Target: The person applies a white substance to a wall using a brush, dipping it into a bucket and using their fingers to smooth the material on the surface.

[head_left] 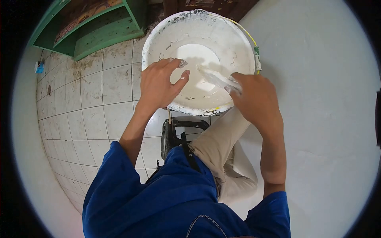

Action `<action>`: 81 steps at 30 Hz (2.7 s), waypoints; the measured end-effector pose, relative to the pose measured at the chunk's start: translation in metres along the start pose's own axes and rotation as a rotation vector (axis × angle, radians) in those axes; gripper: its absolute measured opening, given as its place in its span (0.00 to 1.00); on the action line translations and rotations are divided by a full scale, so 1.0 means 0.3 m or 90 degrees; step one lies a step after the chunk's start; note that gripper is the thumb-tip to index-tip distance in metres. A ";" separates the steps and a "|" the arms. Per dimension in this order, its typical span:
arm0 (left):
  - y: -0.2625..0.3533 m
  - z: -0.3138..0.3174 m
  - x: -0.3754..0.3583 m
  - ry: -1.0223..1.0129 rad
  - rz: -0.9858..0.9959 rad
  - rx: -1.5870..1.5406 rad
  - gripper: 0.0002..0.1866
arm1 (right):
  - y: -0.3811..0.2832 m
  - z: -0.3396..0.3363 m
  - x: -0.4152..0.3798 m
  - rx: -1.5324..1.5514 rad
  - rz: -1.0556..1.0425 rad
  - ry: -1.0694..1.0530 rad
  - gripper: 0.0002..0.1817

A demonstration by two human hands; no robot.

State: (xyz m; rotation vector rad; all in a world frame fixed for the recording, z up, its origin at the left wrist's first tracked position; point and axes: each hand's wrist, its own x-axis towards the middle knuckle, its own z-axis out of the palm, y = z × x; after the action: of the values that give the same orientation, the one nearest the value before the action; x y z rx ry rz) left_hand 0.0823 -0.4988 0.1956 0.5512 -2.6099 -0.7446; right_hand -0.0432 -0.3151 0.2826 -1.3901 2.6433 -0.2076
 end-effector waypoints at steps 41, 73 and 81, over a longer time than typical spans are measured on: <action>0.002 0.033 -0.027 -0.041 0.063 0.002 0.14 | -0.082 0.388 -0.373 1.113 0.246 0.570 0.09; 0.892 1.216 -0.689 -0.792 0.430 -0.312 0.13 | 0.332 1.039 -1.262 1.031 1.067 0.997 0.11; 0.900 1.148 -0.676 -0.807 0.542 -0.226 0.12 | 0.358 1.033 -1.264 0.955 0.977 1.067 0.09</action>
State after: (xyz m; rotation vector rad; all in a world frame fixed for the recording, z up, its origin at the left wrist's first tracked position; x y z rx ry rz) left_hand 0.0306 -0.0502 0.0260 -1.5153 -3.0296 -1.4329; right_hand 0.1430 0.0417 -0.0165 1.7402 1.6461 -2.6875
